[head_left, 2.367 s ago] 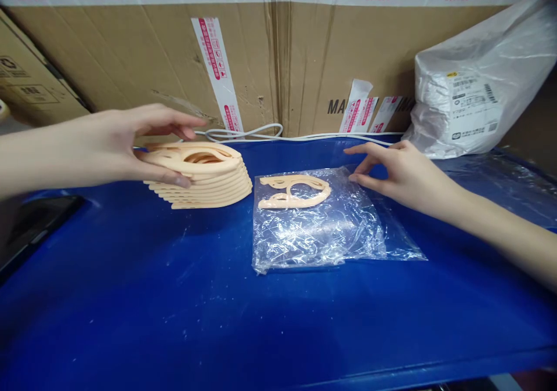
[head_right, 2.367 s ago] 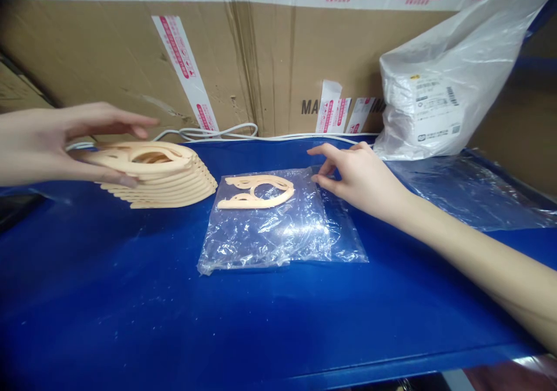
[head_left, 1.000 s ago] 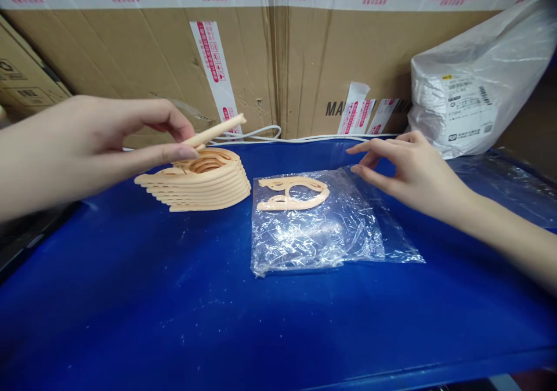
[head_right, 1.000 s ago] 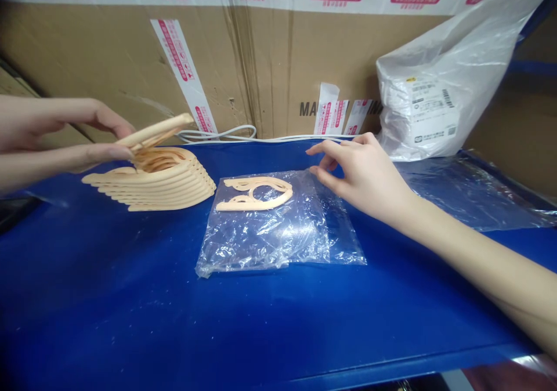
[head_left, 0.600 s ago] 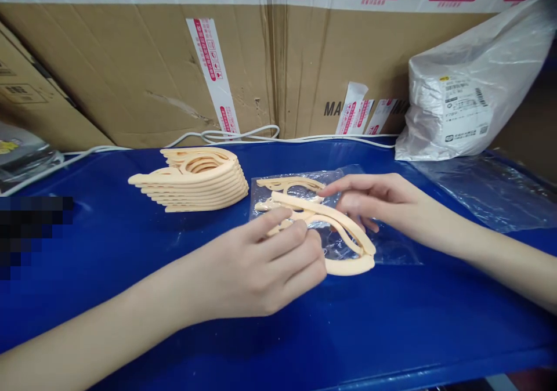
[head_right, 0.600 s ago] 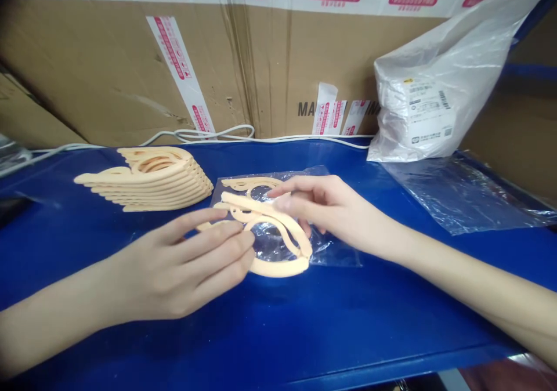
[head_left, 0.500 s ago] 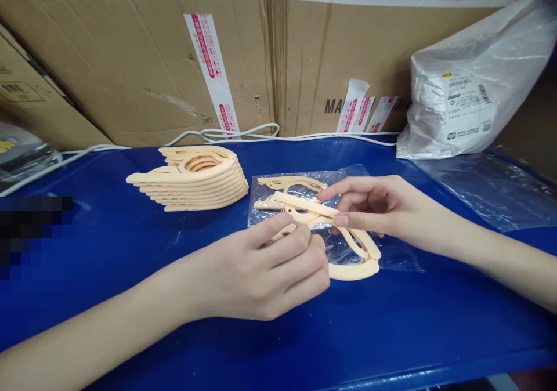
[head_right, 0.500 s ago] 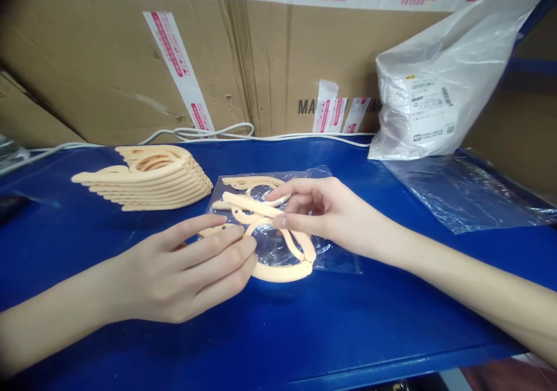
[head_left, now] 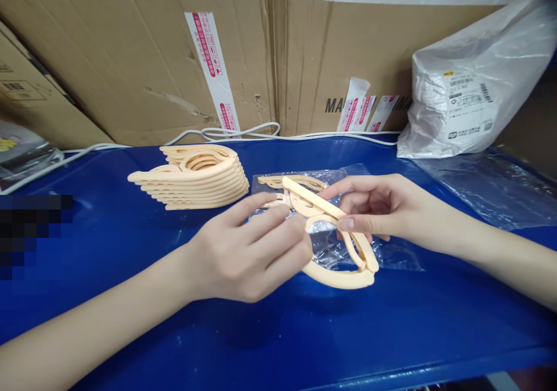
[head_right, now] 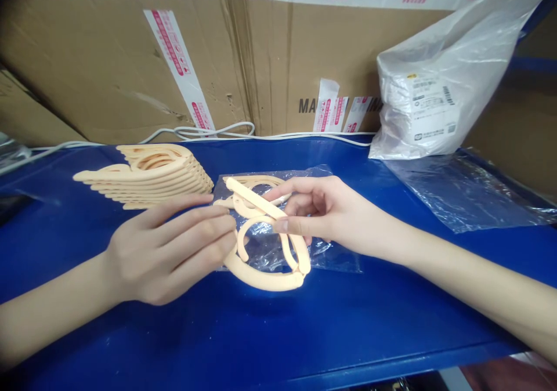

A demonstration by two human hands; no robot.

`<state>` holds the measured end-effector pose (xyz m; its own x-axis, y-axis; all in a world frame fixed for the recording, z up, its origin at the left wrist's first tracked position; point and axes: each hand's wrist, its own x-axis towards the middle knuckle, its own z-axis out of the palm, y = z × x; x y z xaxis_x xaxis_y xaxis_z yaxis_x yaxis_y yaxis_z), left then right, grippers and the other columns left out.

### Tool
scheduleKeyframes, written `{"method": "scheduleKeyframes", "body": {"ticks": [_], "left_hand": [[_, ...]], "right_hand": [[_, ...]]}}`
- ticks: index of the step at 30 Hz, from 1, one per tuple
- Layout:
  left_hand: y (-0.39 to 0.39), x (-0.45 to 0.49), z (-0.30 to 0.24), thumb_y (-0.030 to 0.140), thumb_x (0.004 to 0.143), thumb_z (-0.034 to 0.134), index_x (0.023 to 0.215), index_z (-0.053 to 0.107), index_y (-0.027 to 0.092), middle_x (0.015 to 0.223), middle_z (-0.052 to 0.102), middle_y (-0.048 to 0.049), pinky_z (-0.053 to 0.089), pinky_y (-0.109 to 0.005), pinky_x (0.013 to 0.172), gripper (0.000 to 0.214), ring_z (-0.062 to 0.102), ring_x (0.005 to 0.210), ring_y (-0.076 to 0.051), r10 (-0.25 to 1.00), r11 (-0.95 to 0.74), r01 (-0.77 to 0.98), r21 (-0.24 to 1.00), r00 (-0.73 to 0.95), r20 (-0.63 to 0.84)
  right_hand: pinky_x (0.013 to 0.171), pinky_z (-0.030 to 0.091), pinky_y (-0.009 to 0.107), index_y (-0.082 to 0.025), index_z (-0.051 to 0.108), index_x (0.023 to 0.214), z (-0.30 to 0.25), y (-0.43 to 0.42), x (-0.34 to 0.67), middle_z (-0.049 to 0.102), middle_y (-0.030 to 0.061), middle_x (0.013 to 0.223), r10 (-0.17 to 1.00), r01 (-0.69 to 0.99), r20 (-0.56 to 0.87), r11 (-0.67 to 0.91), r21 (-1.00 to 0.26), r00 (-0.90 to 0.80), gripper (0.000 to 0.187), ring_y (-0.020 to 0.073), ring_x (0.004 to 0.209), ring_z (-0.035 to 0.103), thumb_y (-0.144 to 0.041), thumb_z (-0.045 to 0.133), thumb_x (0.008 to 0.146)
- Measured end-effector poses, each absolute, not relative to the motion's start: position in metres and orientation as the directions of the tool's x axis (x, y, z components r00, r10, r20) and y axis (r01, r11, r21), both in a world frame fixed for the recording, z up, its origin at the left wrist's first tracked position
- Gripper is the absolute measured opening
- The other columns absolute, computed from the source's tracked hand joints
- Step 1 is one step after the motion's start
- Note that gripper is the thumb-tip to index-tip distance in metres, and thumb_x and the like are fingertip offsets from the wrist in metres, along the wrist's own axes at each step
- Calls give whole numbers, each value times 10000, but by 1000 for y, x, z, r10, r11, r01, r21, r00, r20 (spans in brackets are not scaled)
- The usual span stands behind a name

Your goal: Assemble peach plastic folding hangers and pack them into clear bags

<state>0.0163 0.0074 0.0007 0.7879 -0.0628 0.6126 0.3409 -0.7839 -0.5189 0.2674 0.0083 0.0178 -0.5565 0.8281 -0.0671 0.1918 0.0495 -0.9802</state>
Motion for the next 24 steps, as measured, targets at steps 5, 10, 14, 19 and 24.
{"method": "scheduleKeyframes", "body": {"ticks": [5,10,14,19,24], "left_hand": [[13,15,5,206,1002,432,946,576,156,894,740,-68,506,-356,747,163,676,755,-183,125,-815,423,-395,794,595],[19,13,0,417,979,511,1156,513,87,1045,706,-153,506,-383,749,375,663,918,-257,120,-881,356,-312,805,581],[21,11,-6,517,977,498,1269,469,97,1217,638,-175,513,-425,885,512,601,1122,-288,110,-899,338,-279,790,603],[24,11,-9,515,1002,436,1392,386,135,1475,462,-191,392,-469,1132,547,350,1444,-283,149,-879,388,-277,775,614],[24,11,-10,495,1002,446,1466,327,102,1540,387,-220,311,-518,1177,619,279,1487,-300,237,-889,401,-220,814,530]], "right_hand": [[363,323,156,-185,600,1159,18,8,269,685,-20,722,837,126,-90,-25,-992,-540,423,47,462,497,-277,780,788],[358,299,157,-183,594,1164,18,10,273,675,-19,723,860,140,-87,-18,-990,-503,429,34,445,450,-296,778,793],[364,302,169,-180,630,1146,21,12,275,667,-7,716,864,175,-84,5,-985,-497,420,46,458,458,-333,784,786],[374,307,189,-203,651,1191,24,12,277,690,-3,721,851,207,-86,27,-978,-518,432,55,452,467,-348,765,801],[406,348,189,-205,659,1199,24,13,277,680,-12,710,850,242,-91,44,-969,-518,431,67,486,506,-332,763,800]]}}
